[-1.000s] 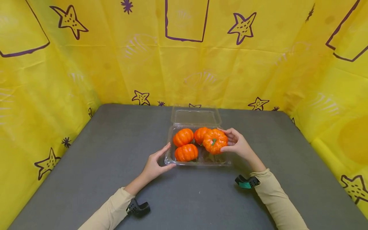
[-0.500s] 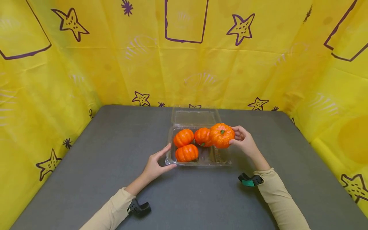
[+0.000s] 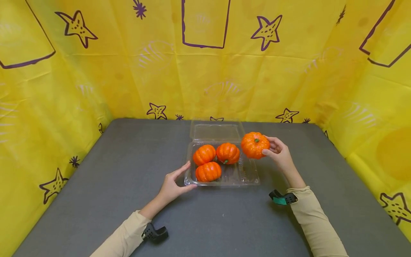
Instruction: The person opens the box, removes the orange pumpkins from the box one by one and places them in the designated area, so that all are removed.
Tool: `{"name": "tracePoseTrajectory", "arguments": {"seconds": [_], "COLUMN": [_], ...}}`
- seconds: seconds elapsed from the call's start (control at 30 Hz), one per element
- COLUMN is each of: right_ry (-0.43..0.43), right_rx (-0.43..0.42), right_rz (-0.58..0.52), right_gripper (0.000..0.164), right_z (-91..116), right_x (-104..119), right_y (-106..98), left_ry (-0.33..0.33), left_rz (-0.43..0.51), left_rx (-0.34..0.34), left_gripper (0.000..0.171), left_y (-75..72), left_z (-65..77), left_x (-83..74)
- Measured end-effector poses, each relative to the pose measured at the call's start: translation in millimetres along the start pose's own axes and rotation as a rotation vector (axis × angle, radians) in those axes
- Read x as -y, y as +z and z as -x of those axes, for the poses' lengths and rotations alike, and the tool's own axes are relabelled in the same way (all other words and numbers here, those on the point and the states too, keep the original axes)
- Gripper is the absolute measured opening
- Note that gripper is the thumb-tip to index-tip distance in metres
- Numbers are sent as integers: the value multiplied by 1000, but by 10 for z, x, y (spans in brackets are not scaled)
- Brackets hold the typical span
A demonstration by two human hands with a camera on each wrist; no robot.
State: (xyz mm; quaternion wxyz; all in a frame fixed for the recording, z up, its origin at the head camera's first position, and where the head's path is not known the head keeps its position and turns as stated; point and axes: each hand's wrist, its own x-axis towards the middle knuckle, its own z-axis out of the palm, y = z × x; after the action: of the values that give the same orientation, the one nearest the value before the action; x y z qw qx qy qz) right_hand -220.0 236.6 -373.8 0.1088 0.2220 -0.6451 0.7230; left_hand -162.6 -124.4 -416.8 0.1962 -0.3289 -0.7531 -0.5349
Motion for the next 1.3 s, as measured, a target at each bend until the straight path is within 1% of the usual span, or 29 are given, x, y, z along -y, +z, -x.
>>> {"name": "tracePoseTrajectory", "arguments": {"seconds": [0.23, 0.5, 0.63, 0.77, 0.87, 1.0, 1.3], "right_ry": [20, 45, 75, 114, 142, 176, 259], "right_rx": [-83, -129, -184, -241, -247, -240, -271], "right_rz": [55, 58, 63, 98, 141, 173, 181], "right_gripper": [30, 32, 29, 23, 25, 25, 25], "right_z": [-1, 0, 0, 0, 8, 15, 32], "right_x": [-3, -61, -93, -149, -191, -224, -311], "right_y": [-19, -63, -113, -183, -238, -301, -414], "left_ry": [-14, -18, -11, -14, -25, -35, -47], "left_rz": [19, 13, 12, 7, 13, 22, 15], "left_rx": [6, 3, -1, -6, -2, 4, 7], "left_gripper": [63, 63, 63, 64, 65, 66, 65], "left_y": [-5, -8, -4, -2, -2, -4, -7], "left_z": [0, 20, 24, 12, 1, -3, 2], "left_x": [2, 9, 7, 2, -4, -12, 5]}}
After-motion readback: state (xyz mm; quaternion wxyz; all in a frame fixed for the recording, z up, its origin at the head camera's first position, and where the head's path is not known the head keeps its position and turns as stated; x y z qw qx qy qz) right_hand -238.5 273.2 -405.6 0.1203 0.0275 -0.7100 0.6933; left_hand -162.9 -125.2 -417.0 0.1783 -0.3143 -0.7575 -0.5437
